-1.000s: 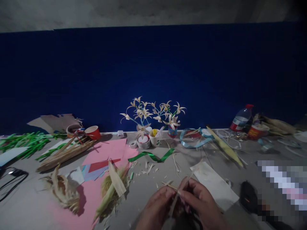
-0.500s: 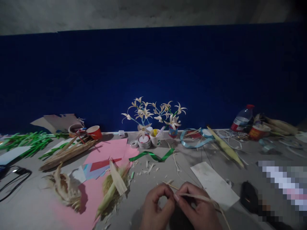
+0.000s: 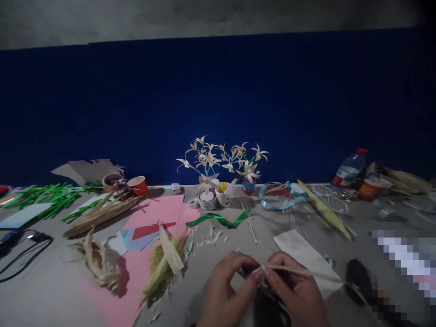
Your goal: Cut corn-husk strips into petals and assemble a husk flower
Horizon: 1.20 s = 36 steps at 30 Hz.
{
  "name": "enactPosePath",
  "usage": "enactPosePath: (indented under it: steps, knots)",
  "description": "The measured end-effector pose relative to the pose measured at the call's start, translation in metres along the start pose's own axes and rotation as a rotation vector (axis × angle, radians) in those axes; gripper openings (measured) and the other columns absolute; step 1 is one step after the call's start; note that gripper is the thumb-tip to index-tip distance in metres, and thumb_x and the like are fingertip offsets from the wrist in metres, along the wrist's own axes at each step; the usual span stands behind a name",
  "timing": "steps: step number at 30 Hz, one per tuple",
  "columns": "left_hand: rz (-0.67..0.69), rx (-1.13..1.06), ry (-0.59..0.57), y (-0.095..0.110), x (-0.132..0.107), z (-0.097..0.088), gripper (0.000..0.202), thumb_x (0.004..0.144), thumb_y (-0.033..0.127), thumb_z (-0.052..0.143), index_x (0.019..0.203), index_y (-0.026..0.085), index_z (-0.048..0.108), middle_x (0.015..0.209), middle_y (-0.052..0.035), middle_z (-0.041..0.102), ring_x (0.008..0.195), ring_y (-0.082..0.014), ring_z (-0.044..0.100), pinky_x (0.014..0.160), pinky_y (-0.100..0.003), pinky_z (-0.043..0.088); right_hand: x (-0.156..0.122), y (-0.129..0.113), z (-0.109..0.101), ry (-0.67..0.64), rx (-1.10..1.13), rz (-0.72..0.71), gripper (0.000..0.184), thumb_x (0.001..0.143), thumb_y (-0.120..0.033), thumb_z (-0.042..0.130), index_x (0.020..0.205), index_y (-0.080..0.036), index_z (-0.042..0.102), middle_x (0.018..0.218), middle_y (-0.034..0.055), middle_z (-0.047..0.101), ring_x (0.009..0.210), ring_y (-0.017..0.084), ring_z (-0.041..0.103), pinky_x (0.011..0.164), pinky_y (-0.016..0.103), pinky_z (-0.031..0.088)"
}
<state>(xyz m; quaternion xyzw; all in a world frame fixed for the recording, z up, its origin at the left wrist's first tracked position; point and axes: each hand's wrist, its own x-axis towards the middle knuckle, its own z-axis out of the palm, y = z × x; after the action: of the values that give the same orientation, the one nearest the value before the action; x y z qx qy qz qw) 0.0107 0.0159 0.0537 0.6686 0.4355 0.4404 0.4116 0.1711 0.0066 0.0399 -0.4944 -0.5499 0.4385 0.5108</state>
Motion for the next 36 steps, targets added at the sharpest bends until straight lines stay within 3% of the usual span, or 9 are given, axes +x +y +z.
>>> enactPosePath:
  steps: [4,9,13,16,19,22,28,32,36]
  knots:
    - [0.052,0.067,0.072,-0.005,0.005,0.013,0.017,0.079,0.017,0.054,0.063,0.018,0.059,0.064,-0.0017,0.06,0.067,-0.0179,0.058,0.067,-0.026,0.042,-0.003,0.003,0.004,0.035,-0.103,-0.103,0.029,0.086,-0.042,0.06,0.067,-0.021,0.058,0.058,-0.0038,0.051,0.054,0.014,0.048,0.05,0.022,0.039]
    - [-0.001,0.174,0.099,-0.02,0.001,0.005,0.021,0.082,0.017,0.05,0.062,0.019,0.054,0.063,0.0001,0.057,0.067,-0.0174,0.057,0.066,-0.026,0.041,-0.008,0.006,0.003,0.105,-0.113,-0.197,0.027,0.087,-0.039,0.059,0.066,-0.021,0.057,0.058,-0.0034,0.051,0.052,0.014,0.048,0.049,0.021,0.04]
    - [-0.068,0.223,0.142,-0.019,-0.003,-0.007,0.017,0.087,0.021,0.048,0.075,0.019,0.061,0.074,-0.0026,0.064,0.075,-0.0194,0.061,0.071,-0.028,0.044,-0.007,0.008,0.001,0.187,-0.057,-0.124,0.031,0.087,-0.042,0.059,0.064,-0.022,0.054,0.056,-0.0047,0.046,0.051,0.013,0.045,0.049,0.021,0.037]
    - [0.032,0.114,0.094,-0.007,-0.002,-0.007,0.02,0.089,0.023,0.048,0.098,0.021,0.066,0.092,-0.005,0.069,0.089,-0.0199,0.063,0.08,-0.028,0.046,-0.005,0.007,0.003,0.133,-0.049,-0.098,0.031,0.086,-0.043,0.06,0.064,-0.022,0.053,0.056,-0.005,0.045,0.052,0.013,0.043,0.049,0.022,0.037]
    - [0.118,0.14,0.061,0.0,0.002,0.002,0.013,0.083,0.018,0.056,0.082,0.019,0.069,0.076,-0.0028,0.069,0.077,-0.0189,0.063,0.078,-0.028,0.045,-0.004,0.005,0.007,0.102,-0.054,-0.105,0.029,0.085,-0.042,0.061,0.065,-0.022,0.055,0.057,-0.0043,0.048,0.052,0.013,0.045,0.049,0.022,0.038]
    - [0.093,0.17,0.065,-0.005,0.004,0.01,0.021,0.083,0.015,0.053,0.066,0.018,0.065,0.062,-0.0015,0.065,0.067,-0.0177,0.061,0.071,-0.027,0.044,-0.005,0.004,0.008,0.104,-0.071,-0.137,0.028,0.085,-0.04,0.061,0.065,-0.021,0.058,0.057,-0.0032,0.052,0.052,0.014,0.048,0.049,0.022,0.04]
    - [-0.086,0.246,0.114,-0.022,-0.003,0.001,0.017,0.084,0.017,0.052,0.074,0.019,0.066,0.073,-0.0036,0.069,0.075,-0.0196,0.064,0.063,-0.025,0.045,-0.004,0.003,0.0,0.24,-0.02,-0.113,0.031,0.085,-0.042,0.061,0.062,-0.022,0.056,0.055,-0.004,0.05,0.051,0.013,0.048,0.048,0.021,0.039]
    - [-0.004,0.143,0.11,-0.011,-0.004,-0.002,0.016,0.089,0.029,0.054,0.092,0.02,0.067,0.087,-0.0046,0.071,0.084,-0.0196,0.065,0.077,-0.027,0.047,0.0,0.002,-0.003,0.192,-0.005,-0.066,0.031,0.084,-0.043,0.063,0.063,-0.021,0.057,0.055,-0.0038,0.053,0.051,0.013,0.05,0.049,0.021,0.041]
    - [0.041,0.136,0.048,-0.002,0.0,0.001,0.019,0.087,0.028,0.058,0.071,0.019,0.063,0.069,-0.0013,0.064,0.072,-0.0175,0.061,0.072,-0.025,0.044,0.004,0.004,-0.003,0.111,-0.02,-0.035,0.028,0.084,-0.043,0.062,0.068,-0.021,0.06,0.06,-0.0022,0.059,0.054,0.014,0.056,0.052,0.021,0.047]
